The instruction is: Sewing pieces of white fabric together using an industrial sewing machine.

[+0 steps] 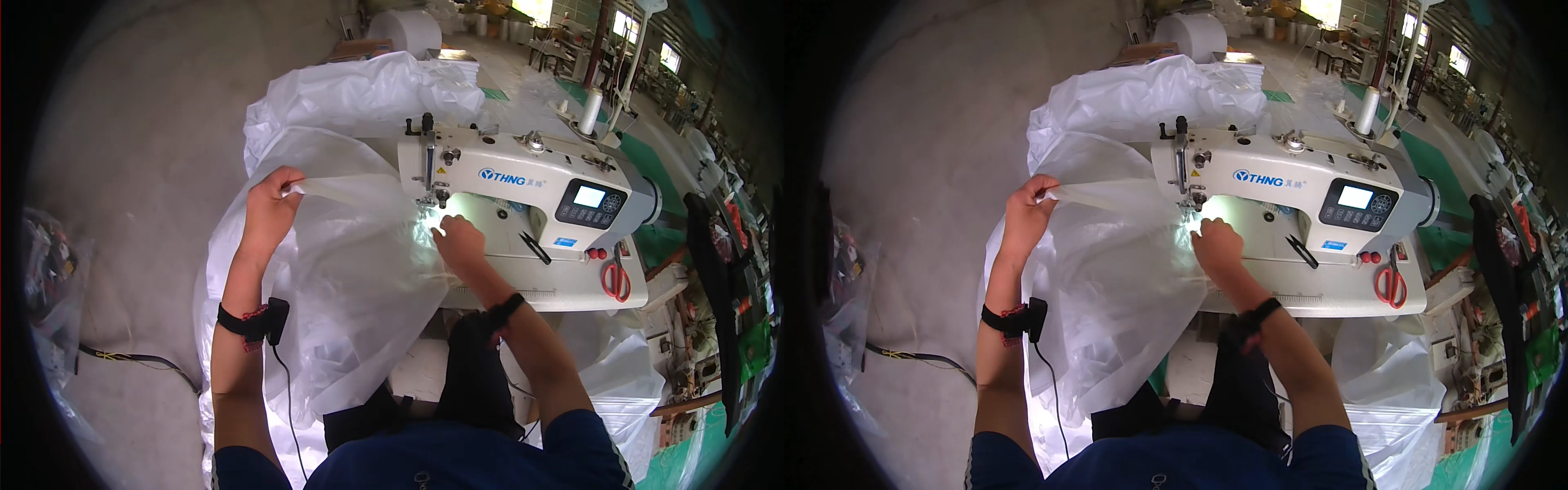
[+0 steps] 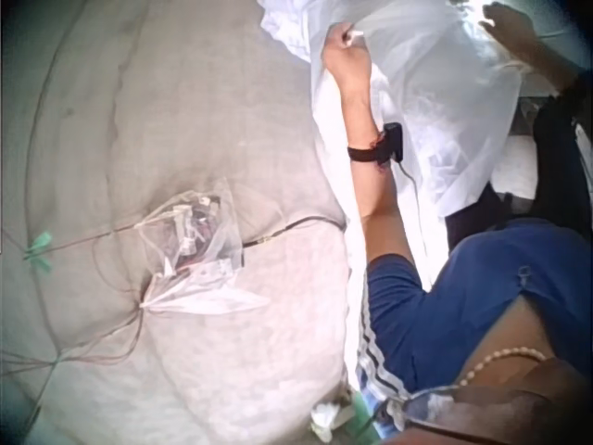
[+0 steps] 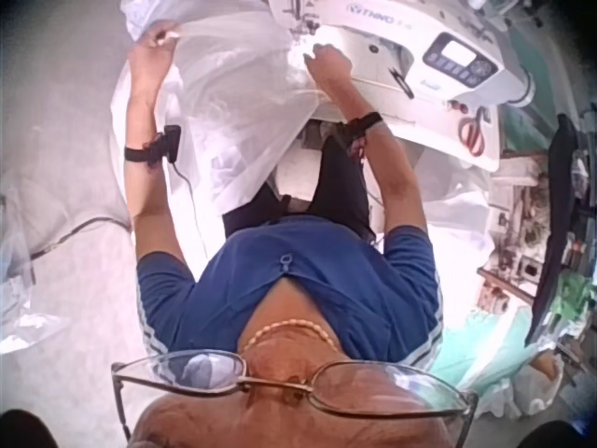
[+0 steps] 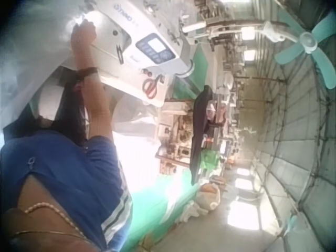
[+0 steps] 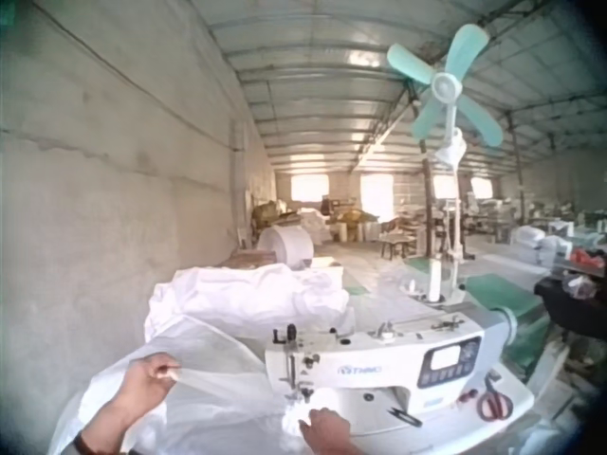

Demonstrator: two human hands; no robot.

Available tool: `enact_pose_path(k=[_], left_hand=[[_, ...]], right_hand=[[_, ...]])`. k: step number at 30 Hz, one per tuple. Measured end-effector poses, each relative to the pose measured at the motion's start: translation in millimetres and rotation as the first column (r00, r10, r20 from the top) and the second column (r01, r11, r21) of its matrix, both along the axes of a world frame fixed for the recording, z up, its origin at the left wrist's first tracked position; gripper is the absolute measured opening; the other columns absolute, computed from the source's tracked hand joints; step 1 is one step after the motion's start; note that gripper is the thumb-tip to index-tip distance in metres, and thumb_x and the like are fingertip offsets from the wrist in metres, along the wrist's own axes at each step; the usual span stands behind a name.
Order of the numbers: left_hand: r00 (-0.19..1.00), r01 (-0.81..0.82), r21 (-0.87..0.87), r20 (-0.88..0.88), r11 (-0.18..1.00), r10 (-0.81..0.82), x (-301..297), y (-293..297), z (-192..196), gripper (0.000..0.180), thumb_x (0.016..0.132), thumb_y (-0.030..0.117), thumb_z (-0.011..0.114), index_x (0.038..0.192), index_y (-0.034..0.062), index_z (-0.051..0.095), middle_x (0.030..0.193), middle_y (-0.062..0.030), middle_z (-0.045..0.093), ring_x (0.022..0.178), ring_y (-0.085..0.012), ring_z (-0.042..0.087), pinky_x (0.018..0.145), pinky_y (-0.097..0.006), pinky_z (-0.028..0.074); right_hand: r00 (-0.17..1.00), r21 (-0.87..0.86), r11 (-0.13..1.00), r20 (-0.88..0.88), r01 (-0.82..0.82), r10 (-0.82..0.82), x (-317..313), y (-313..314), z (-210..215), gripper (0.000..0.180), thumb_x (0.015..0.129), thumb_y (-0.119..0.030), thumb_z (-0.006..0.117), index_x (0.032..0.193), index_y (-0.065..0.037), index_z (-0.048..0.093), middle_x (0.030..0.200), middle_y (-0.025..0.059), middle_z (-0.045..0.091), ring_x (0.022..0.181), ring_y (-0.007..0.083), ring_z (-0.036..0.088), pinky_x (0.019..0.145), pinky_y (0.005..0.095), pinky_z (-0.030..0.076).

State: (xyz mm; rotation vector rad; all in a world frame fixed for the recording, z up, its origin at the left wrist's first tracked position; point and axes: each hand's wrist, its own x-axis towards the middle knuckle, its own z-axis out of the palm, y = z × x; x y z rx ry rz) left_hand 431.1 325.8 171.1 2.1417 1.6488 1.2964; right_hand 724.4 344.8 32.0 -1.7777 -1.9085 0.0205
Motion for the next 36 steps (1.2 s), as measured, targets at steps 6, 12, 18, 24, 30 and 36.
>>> enact_pose_path(k=[6, 12, 18, 24, 30, 36], left_hand=[[0.993, 0.113, 0.208, 0.017, 0.972, -0.119, 42.1, -8.7, 31.7, 0.011, 0.077, 0.002, 0.06, 0.086, 0.0025, 0.054, 0.074, -0.0102, 0.059, 0.066, -0.0218, 0.056, 0.065, -0.027, 0.045], [0.992, 0.107, 0.173, -0.08, 0.979, -0.095, 56.3, -16.3, 41.7, 0.01, 0.078, 0.011, 0.064, 0.084, 0.004, 0.061, 0.069, -0.0123, 0.06, 0.057, -0.0261, 0.058, 0.056, -0.031, 0.045], [0.861, 0.294, 0.16, -0.472, 0.942, -0.188, 41.2, -97.8, -16.1, 0.005, 0.075, 0.011, 0.064, 0.08, 0.0121, 0.064, 0.064, -0.0078, 0.06, 0.053, -0.0231, 0.059, 0.048, -0.033, 0.045], [0.769, 0.248, -0.332, -0.504, 0.91, -0.393, 47.8, -160.8, -150.2, 0.008, 0.077, 0.014, 0.061, 0.084, 0.0136, 0.064, 0.082, -0.0052, 0.065, 0.061, -0.023, 0.062, 0.055, -0.033, 0.049], [0.936, 0.175, -0.672, -0.112, 0.719, -0.333, -1.6, -157.9, -99.1, 0.015, 0.084, 0.02, 0.059, 0.095, 0.0128, 0.065, 0.091, -0.0096, 0.064, 0.071, -0.0253, 0.064, 0.064, -0.034, 0.051], [0.966, -0.013, -0.098, -0.258, 0.995, -0.013, -14.9, -98.1, -140.4, 0.027, 0.08, 0.026, 0.063, 0.102, 0.0115, 0.065, 0.097, -0.0123, 0.065, 0.094, -0.0295, 0.059, 0.082, -0.039, 0.047]], right_hand=[[0.995, -0.158, 0.982, 0.026, 0.1, -0.097, -35.7, 29.7, -21.3, 0.033, 0.081, -0.037, 0.057, 0.093, -0.007, 0.06, 0.095, 0.0145, 0.061, 0.087, 0.0288, 0.061, 0.069, 0.0417, 0.05], [0.986, 0.021, 0.989, 0.071, 0.147, -0.148, -34.0, 47.4, -51.5, 0.029, 0.082, -0.034, 0.053, 0.095, -0.008, 0.06, 0.083, 0.0111, 0.063, 0.073, 0.0274, 0.064, 0.062, 0.0404, 0.05], [0.988, -0.028, 0.988, 0.03, 0.154, -0.153, -25.5, 50.1, -46.4, 0.027, 0.082, -0.033, 0.053, 0.092, -0.01, 0.062, 0.078, 0.0113, 0.064, 0.07, 0.0279, 0.064, 0.061, 0.0403, 0.05], [0.966, -0.252, 0.966, -0.227, 0.061, -0.121, -3.9, 47.2, -26.2, 0.028, 0.083, -0.031, 0.053, 0.087, -0.004, 0.06, 0.077, 0.0175, 0.063, 0.077, 0.0329, 0.063, 0.066, 0.044, 0.047], [0.97, -0.118, 0.983, -0.219, -0.138, 0.11, 18.6, -85.8, -47.4, 0.027, 0.084, -0.022, 0.046, 0.074, 0.0, 0.058, 0.067, 0.0221, 0.06, 0.065, 0.0375, 0.061, 0.064, 0.0483, 0.048], [0.624, -0.556, 0.482, -0.781, -0.677, -0.023, -22.0, -123.0, -146.9, 0.037, 0.09, -0.023, 0.049, 0.122, -0.004, 0.049, 0.106, 0.0103, 0.062, 0.082, 0.0226, 0.064, 0.063, 0.0339, 0.054]])
